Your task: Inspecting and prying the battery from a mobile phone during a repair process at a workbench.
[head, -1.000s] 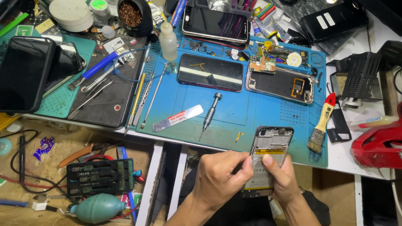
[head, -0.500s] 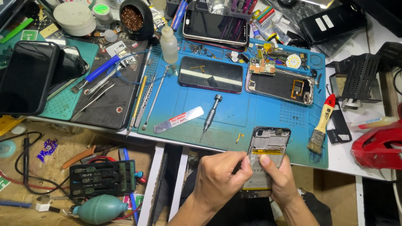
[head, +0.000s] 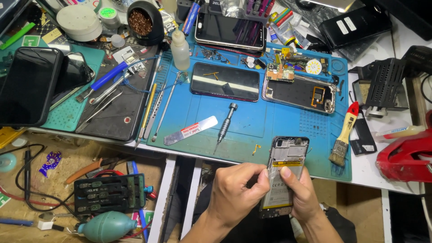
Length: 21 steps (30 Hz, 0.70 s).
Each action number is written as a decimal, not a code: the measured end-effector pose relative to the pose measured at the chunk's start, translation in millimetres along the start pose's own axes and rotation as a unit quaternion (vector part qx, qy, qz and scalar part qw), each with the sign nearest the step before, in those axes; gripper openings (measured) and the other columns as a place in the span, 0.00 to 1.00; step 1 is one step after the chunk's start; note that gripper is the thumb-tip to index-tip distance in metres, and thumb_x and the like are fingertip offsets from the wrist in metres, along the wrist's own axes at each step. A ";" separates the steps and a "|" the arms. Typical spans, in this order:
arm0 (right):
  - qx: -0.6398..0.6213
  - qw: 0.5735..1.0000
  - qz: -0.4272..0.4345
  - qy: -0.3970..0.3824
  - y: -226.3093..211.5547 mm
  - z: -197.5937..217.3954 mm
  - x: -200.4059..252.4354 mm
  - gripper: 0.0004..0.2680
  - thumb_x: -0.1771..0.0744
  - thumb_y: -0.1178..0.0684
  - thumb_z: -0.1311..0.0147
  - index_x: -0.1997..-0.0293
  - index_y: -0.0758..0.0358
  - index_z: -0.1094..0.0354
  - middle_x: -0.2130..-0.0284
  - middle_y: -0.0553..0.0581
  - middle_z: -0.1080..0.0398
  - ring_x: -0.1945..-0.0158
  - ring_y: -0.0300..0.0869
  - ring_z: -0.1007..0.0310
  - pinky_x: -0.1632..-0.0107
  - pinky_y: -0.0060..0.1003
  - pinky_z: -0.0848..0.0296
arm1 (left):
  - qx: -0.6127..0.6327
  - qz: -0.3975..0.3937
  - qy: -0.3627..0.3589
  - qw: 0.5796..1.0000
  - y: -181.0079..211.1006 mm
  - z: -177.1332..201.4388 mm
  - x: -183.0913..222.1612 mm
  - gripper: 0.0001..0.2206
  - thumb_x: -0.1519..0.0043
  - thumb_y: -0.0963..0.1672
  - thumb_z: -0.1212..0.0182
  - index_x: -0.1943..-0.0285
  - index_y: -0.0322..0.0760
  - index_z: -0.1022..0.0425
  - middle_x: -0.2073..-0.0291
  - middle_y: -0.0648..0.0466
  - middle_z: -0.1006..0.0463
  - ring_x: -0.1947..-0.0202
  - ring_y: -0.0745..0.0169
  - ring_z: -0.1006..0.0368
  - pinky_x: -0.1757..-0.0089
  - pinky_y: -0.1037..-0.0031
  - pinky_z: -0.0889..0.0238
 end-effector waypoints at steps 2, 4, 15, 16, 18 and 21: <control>-0.010 1.000 -0.006 0.004 1.1 0.2 -0.9 0.15 0.34 0.48 0.42 0.48 0.69 0.31 0.61 0.60 0.24 0.61 0.47 0.22 0.60 0.40 0.23 | 0.003 0.005 -0.002 1.000 -1.5 -0.6 0.3 0.05 0.39 0.38 0.41 0.68 0.34 0.22 0.76 0.55 0.20 0.79 0.64 0.26 0.74 0.73 0.36; -0.020 1.000 -0.013 0.008 1.9 0.4 -1.2 0.15 0.34 0.48 0.42 0.47 0.69 0.32 0.62 0.59 0.25 0.61 0.47 0.23 0.59 0.40 0.24 | 0.007 0.010 -0.004 1.000 -2.4 -1.1 1.0 0.05 0.39 0.39 0.41 0.68 0.35 0.22 0.76 0.56 0.20 0.79 0.64 0.27 0.74 0.73 0.37; -0.077 0.996 -0.027 -0.021 3.9 -3.3 -1.9 0.22 0.34 0.46 0.42 0.35 0.68 0.37 0.65 0.53 0.28 0.67 0.39 0.28 0.62 0.33 0.28 | 0.031 0.006 -0.009 0.999 2.7 -0.5 -0.9 0.05 0.37 0.39 0.40 0.65 0.35 0.21 0.76 0.54 0.20 0.80 0.63 0.27 0.75 0.73 0.37; -0.076 0.996 -0.028 -0.021 2.9 -4.5 -1.6 0.22 0.34 0.46 0.42 0.35 0.68 0.37 0.65 0.53 0.28 0.67 0.39 0.28 0.62 0.33 0.28 | 0.031 0.006 -0.009 0.999 3.0 -0.4 -1.1 0.05 0.37 0.39 0.40 0.65 0.35 0.21 0.76 0.54 0.20 0.80 0.63 0.27 0.75 0.73 0.37; -0.108 0.992 -0.044 -0.044 2.0 -10.2 -0.4 0.22 0.33 0.45 0.43 0.34 0.66 0.39 0.71 0.53 0.30 0.71 0.39 0.30 0.66 0.33 0.29 | 0.028 -0.009 -0.010 1.000 5.7 -0.2 -1.7 0.05 0.36 0.40 0.41 0.63 0.34 0.21 0.77 0.53 0.21 0.81 0.62 0.28 0.75 0.72 0.37; -0.121 0.990 -0.053 -0.047 4.4 -10.1 -0.2 0.22 0.33 0.45 0.43 0.35 0.65 0.39 0.72 0.52 0.30 0.71 0.39 0.29 0.67 0.34 0.29 | 0.037 0.004 -0.012 0.999 5.0 0.2 -1.6 0.05 0.37 0.40 0.42 0.64 0.35 0.20 0.77 0.54 0.21 0.81 0.62 0.28 0.75 0.72 0.37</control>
Point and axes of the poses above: each hand's wrist, its own x-axis away from the middle knuckle, its own z-axis out of the back of the hand, y = z × x, the point moved 6 cm from there along -x, towards the middle knuckle
